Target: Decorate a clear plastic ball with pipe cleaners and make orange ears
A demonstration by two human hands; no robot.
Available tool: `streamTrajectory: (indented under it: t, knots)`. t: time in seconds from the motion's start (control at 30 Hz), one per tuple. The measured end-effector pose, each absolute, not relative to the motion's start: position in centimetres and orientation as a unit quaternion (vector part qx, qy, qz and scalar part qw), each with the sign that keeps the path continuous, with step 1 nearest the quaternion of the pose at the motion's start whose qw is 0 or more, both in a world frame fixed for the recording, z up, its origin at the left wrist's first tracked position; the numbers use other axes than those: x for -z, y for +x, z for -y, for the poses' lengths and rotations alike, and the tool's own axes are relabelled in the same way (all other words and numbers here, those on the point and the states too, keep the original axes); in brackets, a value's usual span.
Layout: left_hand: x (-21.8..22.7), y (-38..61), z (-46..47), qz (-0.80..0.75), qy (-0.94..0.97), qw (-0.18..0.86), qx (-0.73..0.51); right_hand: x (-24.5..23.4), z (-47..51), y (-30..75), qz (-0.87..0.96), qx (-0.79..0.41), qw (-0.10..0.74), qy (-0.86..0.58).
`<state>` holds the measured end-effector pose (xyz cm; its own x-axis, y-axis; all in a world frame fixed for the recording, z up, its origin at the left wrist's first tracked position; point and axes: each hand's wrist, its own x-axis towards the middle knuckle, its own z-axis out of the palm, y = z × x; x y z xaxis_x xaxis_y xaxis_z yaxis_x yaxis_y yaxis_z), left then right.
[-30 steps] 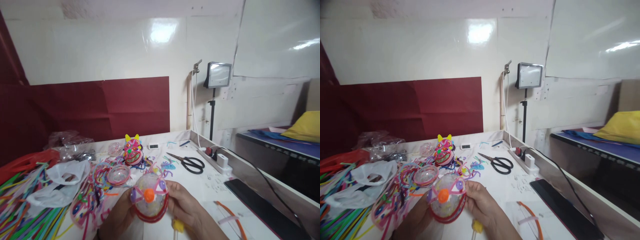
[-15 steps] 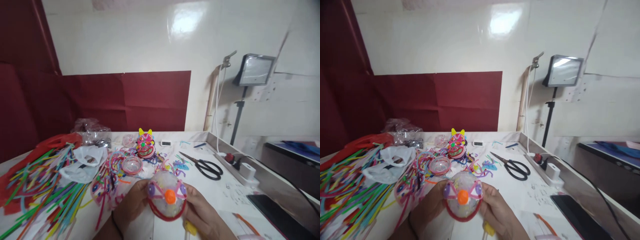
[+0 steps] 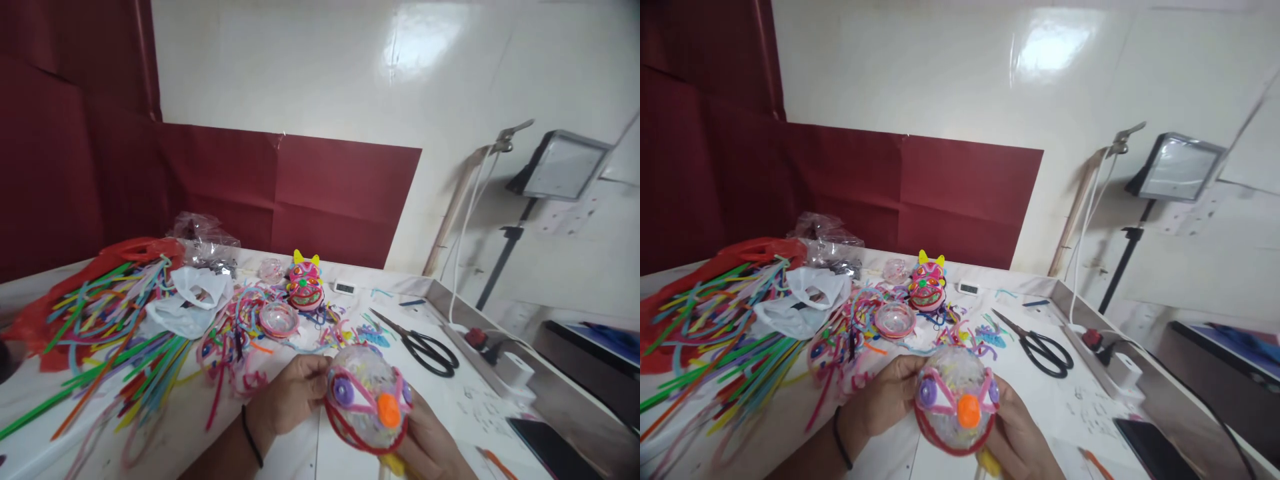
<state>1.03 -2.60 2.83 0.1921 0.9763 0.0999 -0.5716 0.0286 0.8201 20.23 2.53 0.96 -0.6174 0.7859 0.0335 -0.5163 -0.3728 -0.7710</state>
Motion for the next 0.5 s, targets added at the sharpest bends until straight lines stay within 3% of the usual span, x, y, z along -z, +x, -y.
streamTrajectory:
  t: [0.5]
  knots:
    - [-3.7, 0.8, 2.4, -0.319, 0.458, 0.65, -0.515, -2.4, -2.5, 20.1, 0.403, -0.815, 0.4, -0.115]
